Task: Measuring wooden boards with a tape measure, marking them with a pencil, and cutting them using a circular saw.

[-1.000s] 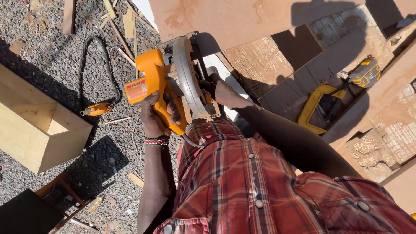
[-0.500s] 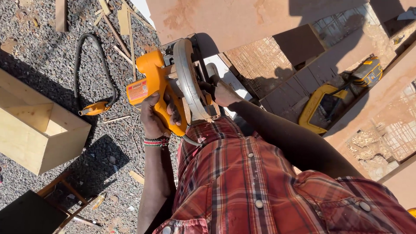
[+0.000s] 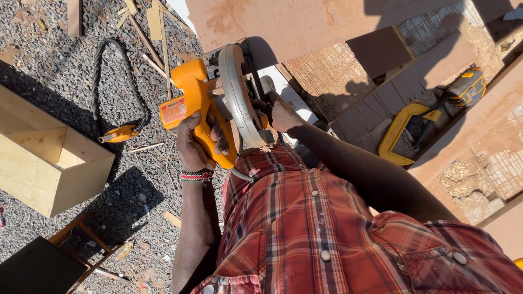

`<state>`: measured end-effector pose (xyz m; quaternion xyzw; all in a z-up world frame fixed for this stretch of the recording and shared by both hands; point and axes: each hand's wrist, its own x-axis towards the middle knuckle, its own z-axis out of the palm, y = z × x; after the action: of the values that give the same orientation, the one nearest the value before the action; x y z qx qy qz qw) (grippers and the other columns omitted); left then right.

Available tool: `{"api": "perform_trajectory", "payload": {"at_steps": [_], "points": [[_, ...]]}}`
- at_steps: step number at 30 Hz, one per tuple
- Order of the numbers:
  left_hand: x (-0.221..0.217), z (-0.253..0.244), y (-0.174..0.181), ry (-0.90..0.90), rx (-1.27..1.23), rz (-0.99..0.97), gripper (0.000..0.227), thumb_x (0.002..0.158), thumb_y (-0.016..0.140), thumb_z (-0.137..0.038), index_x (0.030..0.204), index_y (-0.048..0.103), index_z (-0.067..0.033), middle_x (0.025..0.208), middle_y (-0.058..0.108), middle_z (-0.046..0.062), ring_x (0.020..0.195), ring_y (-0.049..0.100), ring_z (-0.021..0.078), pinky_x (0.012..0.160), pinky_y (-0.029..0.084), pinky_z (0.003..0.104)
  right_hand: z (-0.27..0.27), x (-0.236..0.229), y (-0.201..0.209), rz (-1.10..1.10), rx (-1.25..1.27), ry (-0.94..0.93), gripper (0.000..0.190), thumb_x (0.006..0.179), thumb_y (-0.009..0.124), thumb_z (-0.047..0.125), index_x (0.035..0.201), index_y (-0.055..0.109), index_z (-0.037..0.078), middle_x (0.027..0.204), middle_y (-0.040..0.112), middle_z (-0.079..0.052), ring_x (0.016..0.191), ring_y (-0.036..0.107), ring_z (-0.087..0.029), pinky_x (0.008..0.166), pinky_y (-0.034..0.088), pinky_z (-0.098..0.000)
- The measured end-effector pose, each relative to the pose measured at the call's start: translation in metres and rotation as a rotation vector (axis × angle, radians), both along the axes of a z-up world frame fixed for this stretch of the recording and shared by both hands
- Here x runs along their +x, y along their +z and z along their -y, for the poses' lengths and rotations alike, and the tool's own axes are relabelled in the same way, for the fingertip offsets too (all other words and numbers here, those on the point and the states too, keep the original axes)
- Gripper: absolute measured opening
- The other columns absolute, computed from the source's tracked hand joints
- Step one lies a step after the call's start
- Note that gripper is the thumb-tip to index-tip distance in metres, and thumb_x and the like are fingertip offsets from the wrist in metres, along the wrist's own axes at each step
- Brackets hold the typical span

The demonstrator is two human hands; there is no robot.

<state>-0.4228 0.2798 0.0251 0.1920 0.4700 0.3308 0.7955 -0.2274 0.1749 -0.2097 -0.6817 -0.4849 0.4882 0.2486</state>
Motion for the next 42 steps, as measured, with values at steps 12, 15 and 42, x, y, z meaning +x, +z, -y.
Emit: {"api": "perform_trajectory", "payload": {"at_steps": [12, 15, 42], "points": [[0.0, -0.003, -0.006, -0.015, 0.03, 0.001, 0.035, 0.104, 0.071, -0.033, 0.109, 0.069, 0.0021, 0.066, 0.053, 0.014, 0.038, 0.06, 0.0284, 0.051, 0.063, 0.049, -0.006, 0.005, 0.002, -1.015, -0.117, -0.536, 0.039, 0.12, 0.063, 0.059, 0.12, 0.063, 0.02, 0.103, 0.065, -0.005, 0.094, 0.073, -0.02, 0.093, 0.057, -0.0338], [0.002, -0.004, -0.003, -0.016, 0.033, 0.001, 0.035, 0.104, 0.072, -0.033, 0.109, 0.069, 0.0019, 0.066, 0.053, 0.014, 0.038, 0.059, 0.0286, 0.05, 0.063, 0.049, 0.001, -0.004, -0.076, -0.977, -0.189, -0.535, 0.041, 0.119, 0.063, 0.06, 0.121, 0.063, 0.019, 0.103, 0.065, -0.005, 0.097, 0.074, -0.021, 0.094, 0.056, -0.0319], [-0.014, -0.023, 0.005, -0.197, -0.042, 0.04, 0.045, 0.109, 0.065, -0.043, 0.11, 0.067, 0.0019, 0.07, 0.061, 0.011, 0.046, 0.056, 0.0264, 0.048, 0.055, 0.043, -0.076, 0.088, 0.093, -0.139, 0.409, -0.314, 0.034, 0.124, 0.057, 0.025, 0.133, 0.079, 0.001, 0.122, 0.08, -0.011, 0.108, 0.077, -0.027, 0.089, 0.062, -0.0407]]}}
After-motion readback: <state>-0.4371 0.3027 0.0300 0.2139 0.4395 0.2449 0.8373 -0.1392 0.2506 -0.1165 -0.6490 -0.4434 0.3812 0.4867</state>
